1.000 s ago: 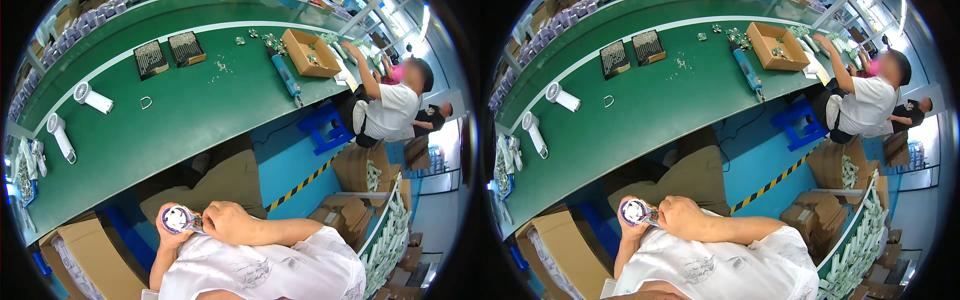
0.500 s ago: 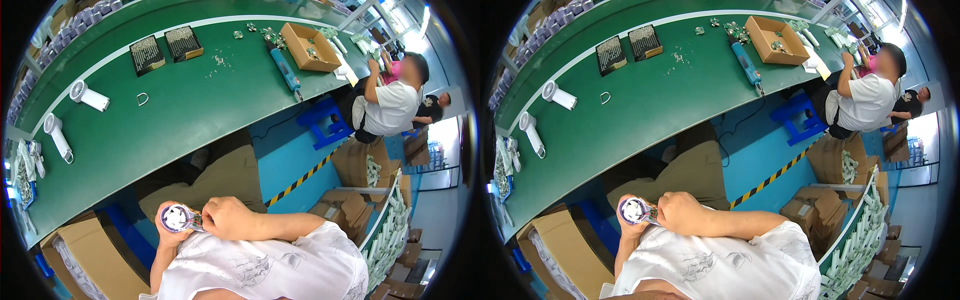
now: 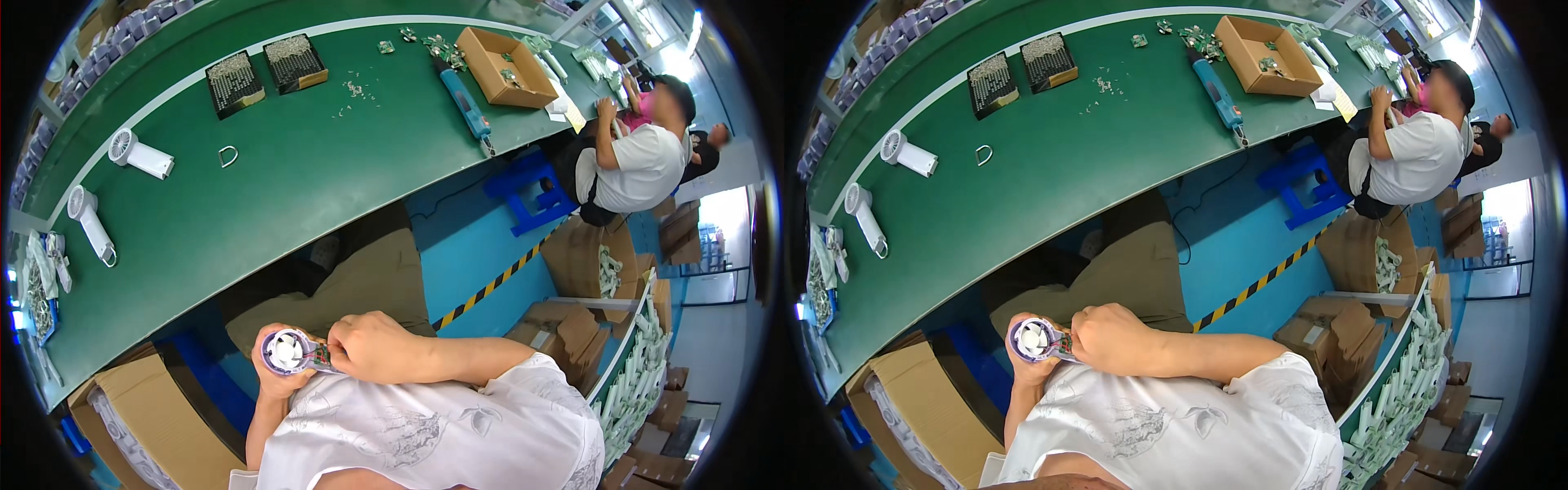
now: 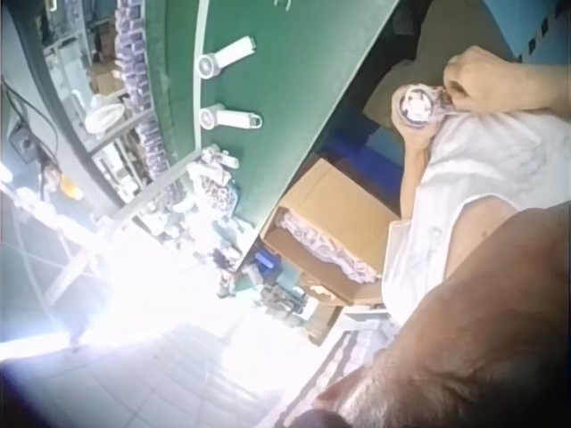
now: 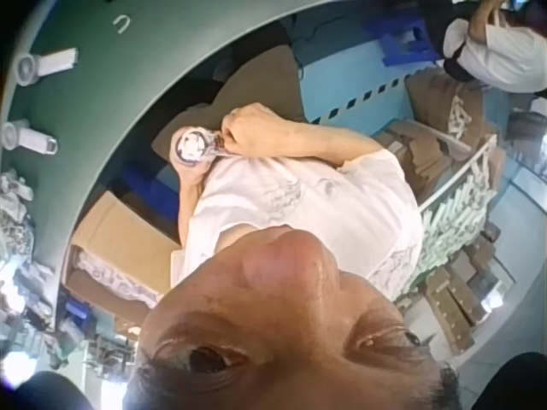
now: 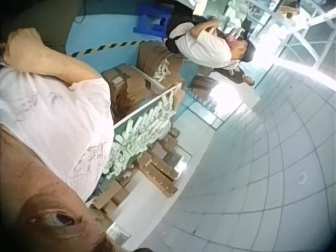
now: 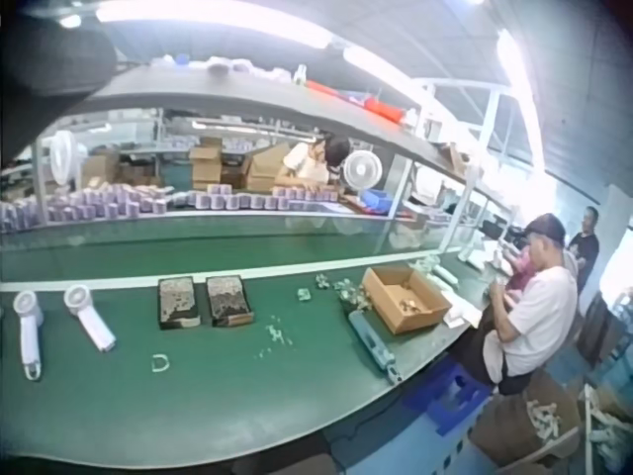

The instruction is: Assembling portable handheld fans on a factory production line.

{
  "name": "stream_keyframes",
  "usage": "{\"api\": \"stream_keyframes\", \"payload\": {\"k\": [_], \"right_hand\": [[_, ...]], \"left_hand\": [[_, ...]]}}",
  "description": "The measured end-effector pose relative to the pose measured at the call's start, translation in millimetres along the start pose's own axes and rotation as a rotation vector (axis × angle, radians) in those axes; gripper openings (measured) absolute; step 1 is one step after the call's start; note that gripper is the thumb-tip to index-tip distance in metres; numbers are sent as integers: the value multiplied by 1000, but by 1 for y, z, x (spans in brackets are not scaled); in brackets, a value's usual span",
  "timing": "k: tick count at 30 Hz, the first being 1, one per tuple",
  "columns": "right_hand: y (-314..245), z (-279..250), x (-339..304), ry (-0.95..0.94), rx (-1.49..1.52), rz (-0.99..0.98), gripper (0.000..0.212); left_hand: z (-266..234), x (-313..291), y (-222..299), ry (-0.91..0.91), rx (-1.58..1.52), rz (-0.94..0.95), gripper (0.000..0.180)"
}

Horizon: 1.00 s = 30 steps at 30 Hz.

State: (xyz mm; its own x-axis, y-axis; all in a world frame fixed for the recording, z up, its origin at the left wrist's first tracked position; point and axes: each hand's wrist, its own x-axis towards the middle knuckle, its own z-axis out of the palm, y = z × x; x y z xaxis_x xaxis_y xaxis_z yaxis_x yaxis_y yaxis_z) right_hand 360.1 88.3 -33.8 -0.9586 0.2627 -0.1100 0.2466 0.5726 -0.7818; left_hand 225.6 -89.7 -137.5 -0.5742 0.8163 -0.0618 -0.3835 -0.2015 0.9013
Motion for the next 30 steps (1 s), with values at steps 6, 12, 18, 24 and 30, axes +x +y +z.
{"api": "stream_keyframes", "payload": {"k": [6,12,18,24,30], "right_hand": [[-5,0,1,4,61,-36,13],[-1,-22,-10,1,355,101,10],[14,-24,-9,-18,646,178,7],[30,-25,-11,96,1004,130,6],[25,-68,40,299,863,158,12]], "left_hand": [[-5,-15,-8,120,-37,9,80],[5,12,-4,13,-128,-7,79],[3,13,3,46,-117,4,73],[-3,10,-4,32,-225,67,70],[-1,14,5,39,-361,135,66]]}}
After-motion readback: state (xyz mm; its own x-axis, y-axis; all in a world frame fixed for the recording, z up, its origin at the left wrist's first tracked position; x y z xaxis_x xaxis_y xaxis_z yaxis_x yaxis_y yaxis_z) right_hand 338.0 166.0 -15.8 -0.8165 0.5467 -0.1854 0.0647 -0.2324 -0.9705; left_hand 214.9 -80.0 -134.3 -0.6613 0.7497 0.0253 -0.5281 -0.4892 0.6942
